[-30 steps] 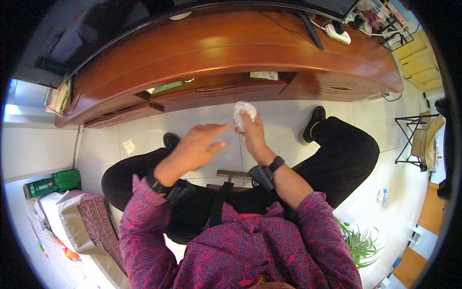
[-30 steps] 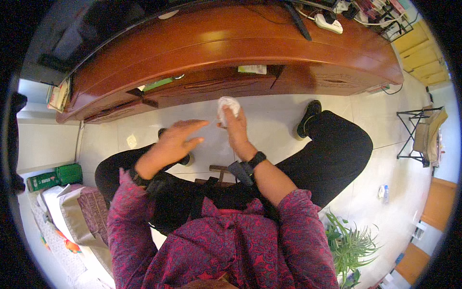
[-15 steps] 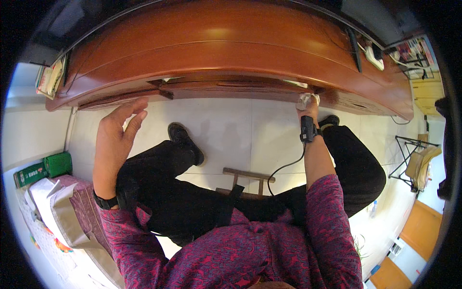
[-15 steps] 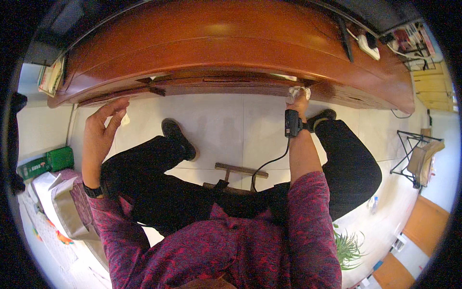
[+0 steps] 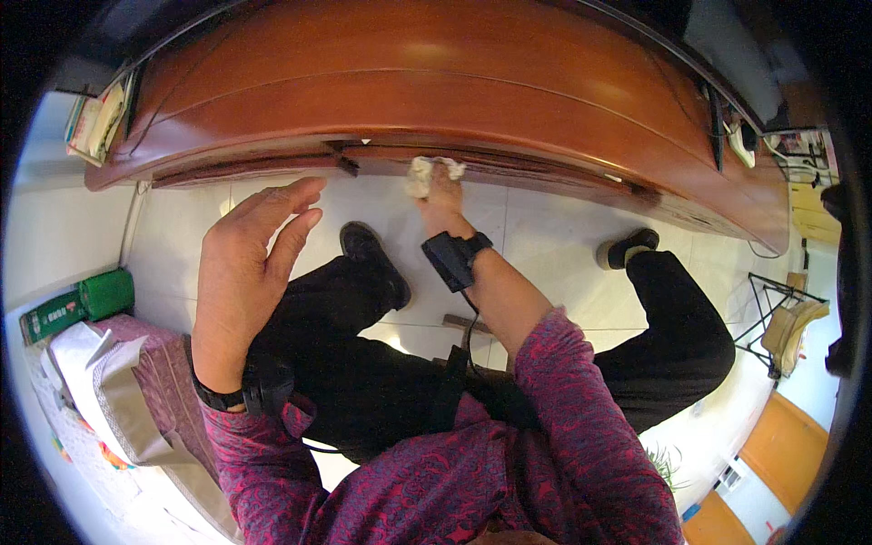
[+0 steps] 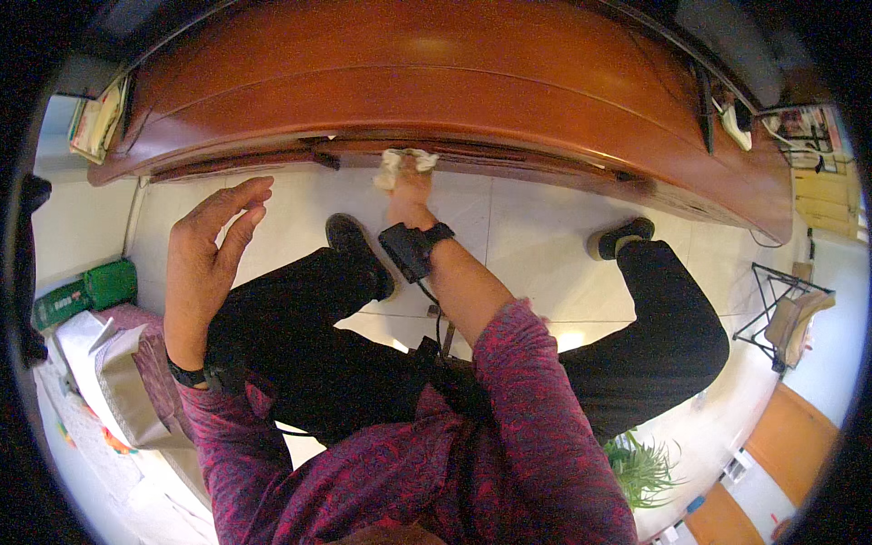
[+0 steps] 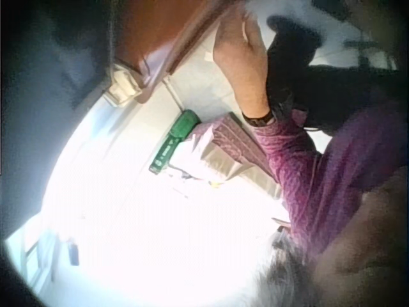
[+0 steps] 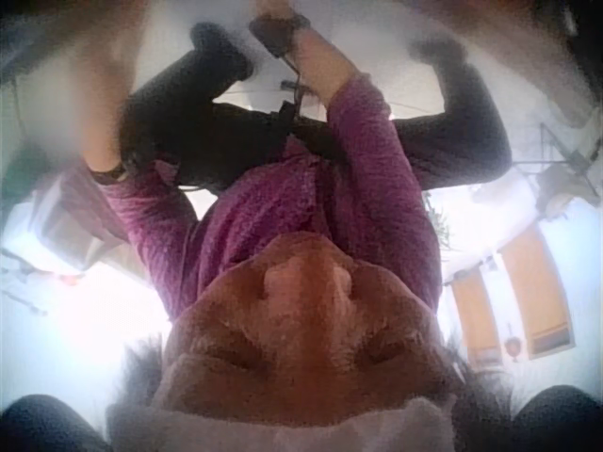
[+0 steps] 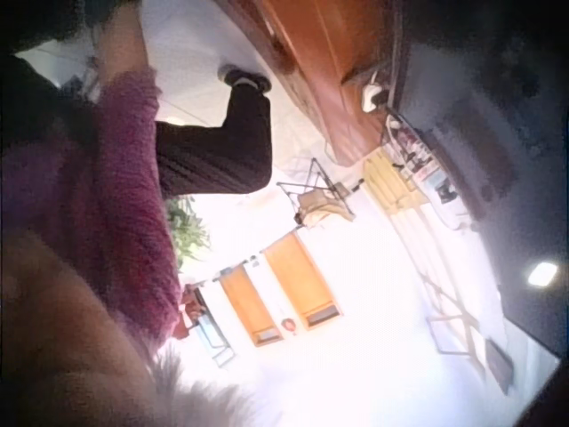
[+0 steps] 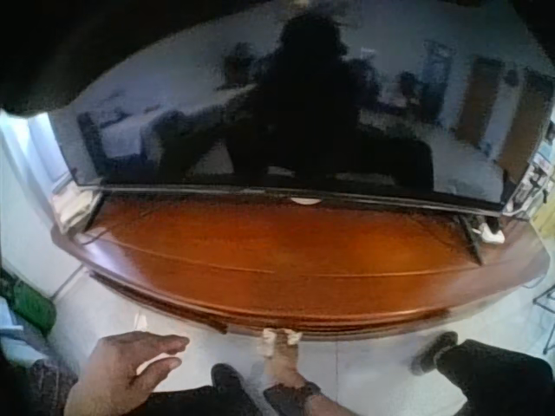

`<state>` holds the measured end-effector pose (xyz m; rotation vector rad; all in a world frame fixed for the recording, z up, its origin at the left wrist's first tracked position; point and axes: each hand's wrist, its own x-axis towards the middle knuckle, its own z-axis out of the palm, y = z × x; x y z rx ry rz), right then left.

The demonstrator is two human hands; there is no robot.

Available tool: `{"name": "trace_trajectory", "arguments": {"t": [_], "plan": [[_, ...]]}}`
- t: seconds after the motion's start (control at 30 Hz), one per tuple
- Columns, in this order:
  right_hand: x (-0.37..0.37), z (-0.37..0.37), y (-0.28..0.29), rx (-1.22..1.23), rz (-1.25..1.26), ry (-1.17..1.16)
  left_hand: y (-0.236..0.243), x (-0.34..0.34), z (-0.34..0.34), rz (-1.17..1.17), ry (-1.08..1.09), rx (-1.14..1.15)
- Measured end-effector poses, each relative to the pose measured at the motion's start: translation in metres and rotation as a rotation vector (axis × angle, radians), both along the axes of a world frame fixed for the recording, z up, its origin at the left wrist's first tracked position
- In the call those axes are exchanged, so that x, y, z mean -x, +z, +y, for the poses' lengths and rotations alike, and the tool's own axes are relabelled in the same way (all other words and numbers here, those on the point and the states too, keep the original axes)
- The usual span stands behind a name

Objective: The person wipes the top and front edges of a wooden TV stand using a white cloth. They move items like a power strip and a small black device aside to reach the surface, then wipe around them and along the front panel.

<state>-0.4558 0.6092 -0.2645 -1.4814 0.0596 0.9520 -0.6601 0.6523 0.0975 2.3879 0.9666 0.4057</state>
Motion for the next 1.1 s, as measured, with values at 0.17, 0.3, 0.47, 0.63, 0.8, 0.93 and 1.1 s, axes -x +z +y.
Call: {"name": "trace_trajectory", "arguments": {"t": [0.17,0.3,0.47,0.63,0.8,0.93,1.1], "plan": [[-0.015,-0.028,0.009,-0.153,-0.510,0.291,0.006,0.008,0.000,-0.032,0.021,-0.001],[-0.086,-0.078,0.018,-0.194,0.155,-0.225,0.010,0.014,-0.003,-0.072,0.048,0.002],[-0.061,-0.045,0.015,-0.097,0.220,-0.213,0.014,0.018,0.002,-0.053,0.032,0.013],[0.052,0.032,0.026,-0.250,0.357,-0.057,0.015,0.016,0.004,0.011,0.048,0.024],[0.099,0.069,0.033,-0.383,0.616,0.061,0.013,0.012,0.003,-0.055,0.114,0.088],[0.034,0.019,-0.011,-0.604,0.613,0.200,0.012,0.012,0.004,-0.046,0.082,0.025],[-0.113,-0.090,-0.045,-0.409,0.626,-0.344,0.014,0.013,0.003,0.008,0.063,0.076]]}}
